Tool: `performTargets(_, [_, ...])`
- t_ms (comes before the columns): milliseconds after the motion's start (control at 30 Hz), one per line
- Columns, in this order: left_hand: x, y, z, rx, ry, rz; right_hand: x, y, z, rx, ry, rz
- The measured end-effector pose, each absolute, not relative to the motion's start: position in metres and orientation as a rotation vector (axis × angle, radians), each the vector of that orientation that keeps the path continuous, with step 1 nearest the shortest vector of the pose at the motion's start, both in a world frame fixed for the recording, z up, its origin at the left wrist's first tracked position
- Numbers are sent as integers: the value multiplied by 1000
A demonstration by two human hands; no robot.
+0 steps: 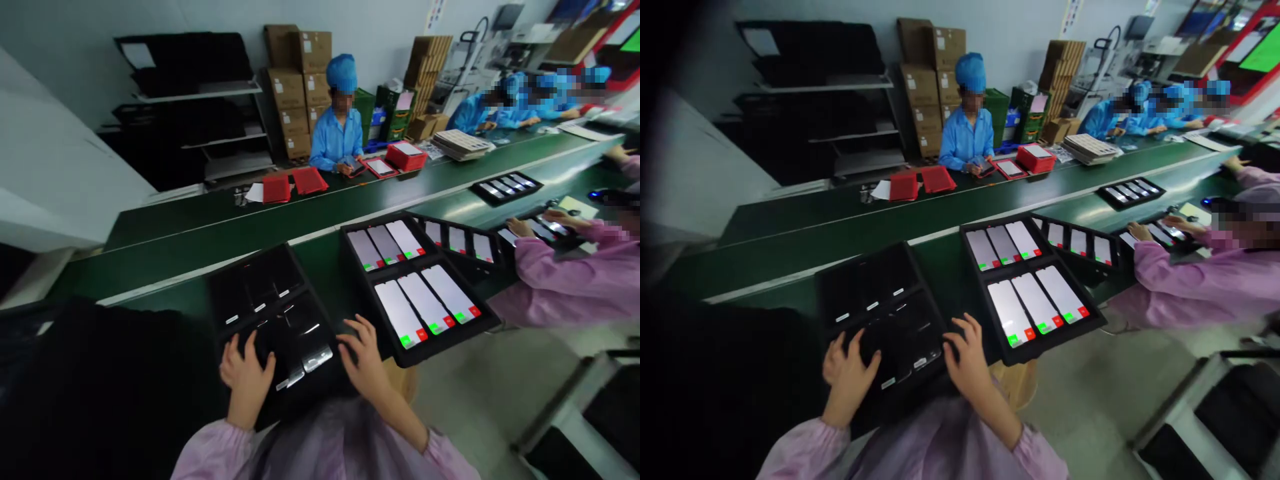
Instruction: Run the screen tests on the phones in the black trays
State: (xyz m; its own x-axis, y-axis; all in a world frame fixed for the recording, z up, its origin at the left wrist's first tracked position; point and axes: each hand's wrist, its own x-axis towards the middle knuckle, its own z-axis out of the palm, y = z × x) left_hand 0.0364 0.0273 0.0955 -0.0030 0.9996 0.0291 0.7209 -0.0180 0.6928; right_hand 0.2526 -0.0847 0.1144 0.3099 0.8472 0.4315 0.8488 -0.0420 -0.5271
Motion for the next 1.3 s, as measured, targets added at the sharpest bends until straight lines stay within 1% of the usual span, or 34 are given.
performTargets(67, [18, 33, 88, 1743, 1954, 659, 225, -63, 107, -1960, -1633, 115])
performTargets(200, [19, 36, 87, 1785, 2006, 567, 213, -25, 109, -2269, -1742, 282])
performTargets(400, [34, 44, 98, 1807, 2053, 486, 208, -3, 124, -2458, -1810, 335])
performTargets(567, [37, 50, 106, 1816, 2052, 399, 194, 6, 133, -2562, -1714, 336])
performTargets(833, [32, 53, 98, 1859, 1995, 453, 193, 15, 130, -2549, -1705, 193])
performTargets(933, [33, 56, 100, 1878, 1990, 404, 196, 17, 135, -2610, -1721, 271])
performTargets(1100, [41, 65, 114, 1847, 2013, 90, 193, 23, 159, -2750, -1723, 449])
performTargets(1300, [43, 63, 113, 1934, 2036, 131, 192, 18, 167, -2799, -1727, 474])
